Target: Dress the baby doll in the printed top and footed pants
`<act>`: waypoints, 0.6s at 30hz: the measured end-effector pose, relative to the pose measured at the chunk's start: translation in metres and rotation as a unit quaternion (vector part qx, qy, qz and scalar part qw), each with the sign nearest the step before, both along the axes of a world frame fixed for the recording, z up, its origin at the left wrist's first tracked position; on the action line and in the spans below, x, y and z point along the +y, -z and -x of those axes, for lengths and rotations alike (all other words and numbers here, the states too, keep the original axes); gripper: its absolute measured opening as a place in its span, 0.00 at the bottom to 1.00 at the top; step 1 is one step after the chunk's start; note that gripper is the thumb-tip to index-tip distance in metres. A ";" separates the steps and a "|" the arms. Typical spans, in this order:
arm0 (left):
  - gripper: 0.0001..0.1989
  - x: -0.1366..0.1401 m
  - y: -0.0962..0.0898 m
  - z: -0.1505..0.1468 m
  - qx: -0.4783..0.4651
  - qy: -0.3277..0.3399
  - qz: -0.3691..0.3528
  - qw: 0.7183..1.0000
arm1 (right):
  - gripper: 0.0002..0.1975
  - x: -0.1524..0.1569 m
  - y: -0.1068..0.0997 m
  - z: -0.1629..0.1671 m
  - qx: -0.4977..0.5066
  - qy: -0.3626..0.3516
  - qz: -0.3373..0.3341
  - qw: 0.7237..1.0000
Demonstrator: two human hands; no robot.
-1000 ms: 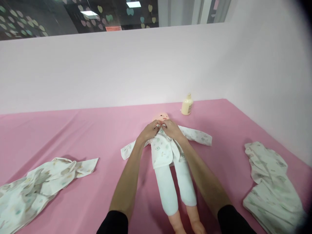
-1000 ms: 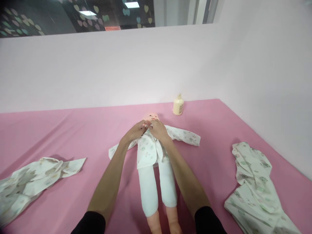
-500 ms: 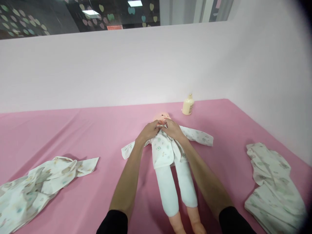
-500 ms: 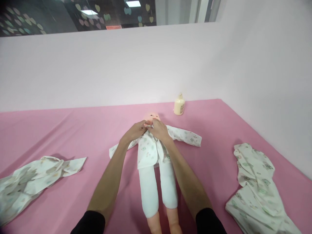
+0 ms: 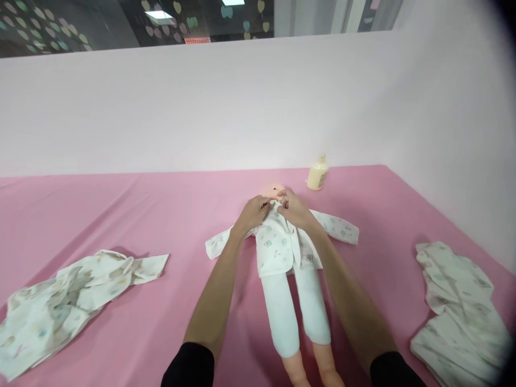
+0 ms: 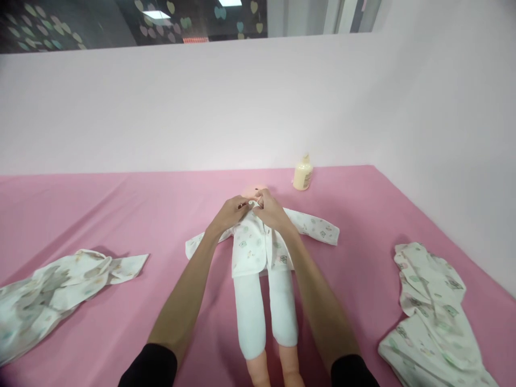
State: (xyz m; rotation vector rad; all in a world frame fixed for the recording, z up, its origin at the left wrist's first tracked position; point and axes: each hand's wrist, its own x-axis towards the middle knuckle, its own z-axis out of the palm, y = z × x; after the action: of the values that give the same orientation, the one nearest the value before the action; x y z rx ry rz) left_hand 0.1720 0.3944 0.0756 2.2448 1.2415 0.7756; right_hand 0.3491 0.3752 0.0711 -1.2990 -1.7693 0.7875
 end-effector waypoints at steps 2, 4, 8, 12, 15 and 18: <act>0.15 0.001 0.002 -0.001 -0.006 -0.009 -0.019 1.000 | 0.20 -0.006 -0.007 -0.008 0.009 -0.059 0.025 0.998; 0.14 0.002 0.004 -0.002 -0.020 -0.012 -0.018 1.000 | 0.20 -0.010 -0.012 -0.015 0.007 -0.105 0.054 0.993; 0.14 -0.002 0.000 -0.002 -0.055 0.011 0.010 0.998 | 0.17 -0.010 -0.012 -0.020 -0.019 -0.040 0.095 0.994; 0.16 -0.010 -0.010 0.000 -0.042 0.019 0.041 0.998 | 0.18 -0.009 -0.012 -0.018 -0.062 0.083 0.116 0.988; 0.17 -0.012 -0.013 0.001 -0.032 0.031 0.042 0.998 | 0.16 -0.010 -0.014 -0.014 -0.061 0.101 0.108 0.987; 0.17 -0.010 -0.006 0.000 -0.022 0.032 0.016 0.999 | 0.07 -0.010 -0.015 -0.011 -0.075 0.084 0.079 0.991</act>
State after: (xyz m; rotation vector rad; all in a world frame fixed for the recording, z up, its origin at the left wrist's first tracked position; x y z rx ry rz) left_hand 0.1718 0.3846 0.0821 2.2188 1.1481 0.7705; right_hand 0.3599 0.3652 0.0857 -1.6262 -1.7127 0.7645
